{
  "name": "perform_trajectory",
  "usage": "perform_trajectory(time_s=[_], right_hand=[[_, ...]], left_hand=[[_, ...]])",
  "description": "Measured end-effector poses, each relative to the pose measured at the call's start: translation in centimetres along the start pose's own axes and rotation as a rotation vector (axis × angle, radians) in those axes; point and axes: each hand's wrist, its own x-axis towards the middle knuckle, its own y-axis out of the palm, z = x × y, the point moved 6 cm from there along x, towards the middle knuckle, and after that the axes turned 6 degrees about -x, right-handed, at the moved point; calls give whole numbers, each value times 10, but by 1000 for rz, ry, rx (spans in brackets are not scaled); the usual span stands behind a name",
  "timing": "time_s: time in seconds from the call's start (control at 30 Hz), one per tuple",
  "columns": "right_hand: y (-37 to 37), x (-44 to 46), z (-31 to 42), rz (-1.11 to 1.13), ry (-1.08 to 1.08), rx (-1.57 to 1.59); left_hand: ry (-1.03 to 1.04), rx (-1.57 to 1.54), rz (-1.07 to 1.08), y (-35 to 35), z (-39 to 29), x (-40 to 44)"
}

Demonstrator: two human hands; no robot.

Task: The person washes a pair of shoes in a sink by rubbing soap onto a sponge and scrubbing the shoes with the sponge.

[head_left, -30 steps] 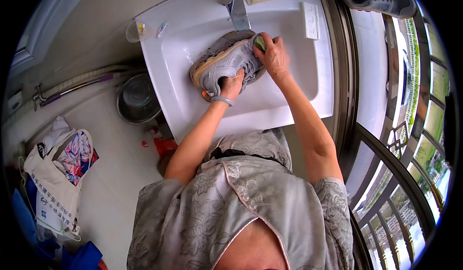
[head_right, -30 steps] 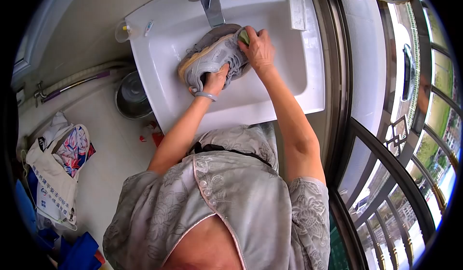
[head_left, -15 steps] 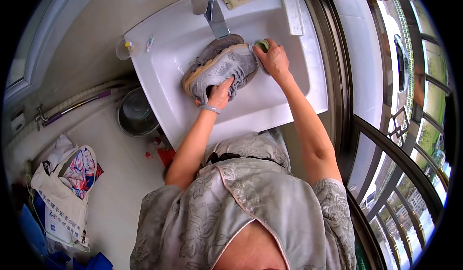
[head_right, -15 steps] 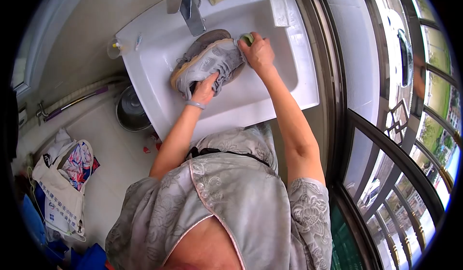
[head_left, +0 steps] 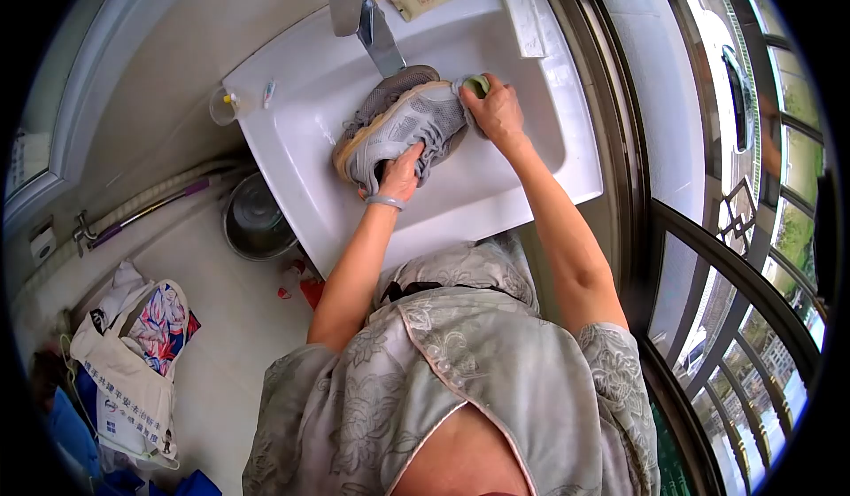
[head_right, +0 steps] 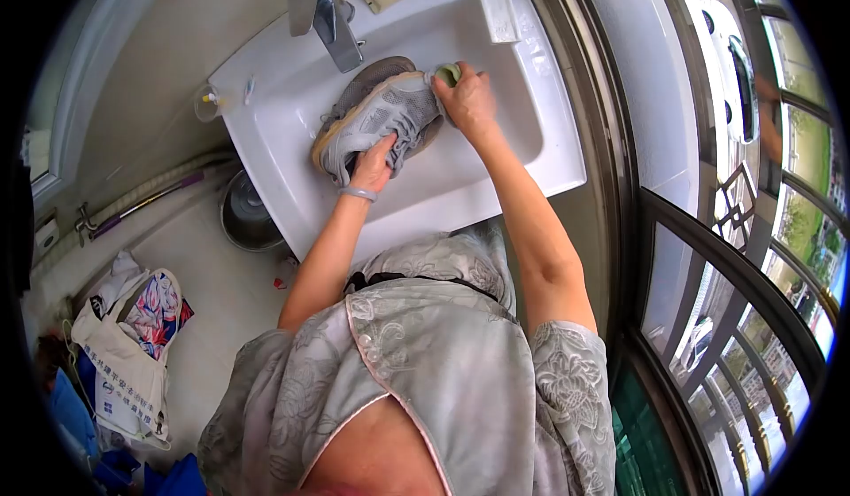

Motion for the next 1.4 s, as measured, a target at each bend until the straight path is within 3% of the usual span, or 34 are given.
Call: perform_trajectory(time_s=[0.1, 0.13, 0.2, 0.23, 0.33, 0.43, 0.5, 0.6, 0.7, 0.77, 0.83, 0.9, 0.93, 1.03, 1.13, 1.2, 1.3, 1.4], right_hand=[[-3, -23, -3, -114, 39, 48], [1, -33, 12, -139, -12, 96], [26, -62, 51, -31, -207, 147], [40, -80, 70, 66, -227, 194], [45, -86, 74, 79, -205, 317], [33, -53, 50, -84, -404, 3], [14, -22, 42, -219, -334, -121], [8, -12, 46, -168, -266, -106], [48, -40, 58, 270, -243, 443], [44, -86, 88, 329, -333, 395], [41, -94, 91, 213, -284, 323], [43, -77, 83, 45, -248, 253], [41, -57, 76, -150, -298, 162], [17, -6, 53, -319, -212, 36], [4, 6, 34, -270, -93, -16], [18, -22, 28, -121, -13, 158], [60, -88, 56, 82, -49, 430], [41, -102, 72, 60, -73, 451]], left_hand=[[-50, 17, -43, -3, 4, 6], [-78, -90, 38, 9, -5, 2], [-106, -214, 140, 32, -25, -7], [-109, -232, 157, 37, -32, -11], [-147, -264, 184, 37, -42, -15], [-19, -188, 159, 52, -45, -16], [-98, -291, 251, 57, -53, -18], [-89, -235, 205, 57, -64, -23], [-102, -224, 196, 57, -64, -17], [-148, -176, 157, 33, -59, -10], [-223, -223, 182, 36, -55, -12], [-51, -180, 111, 42, -56, -9], [7, -204, 135, 54, -60, -17], [-81, -239, 210, 60, -65, -29], [-102, -253, 176, 60, -70, -26], [-56, -233, 131, 58, -70, -19], [-54, -122, 60, 41, -67, -1], [-90, -145, 33, 36, -66, 5]])
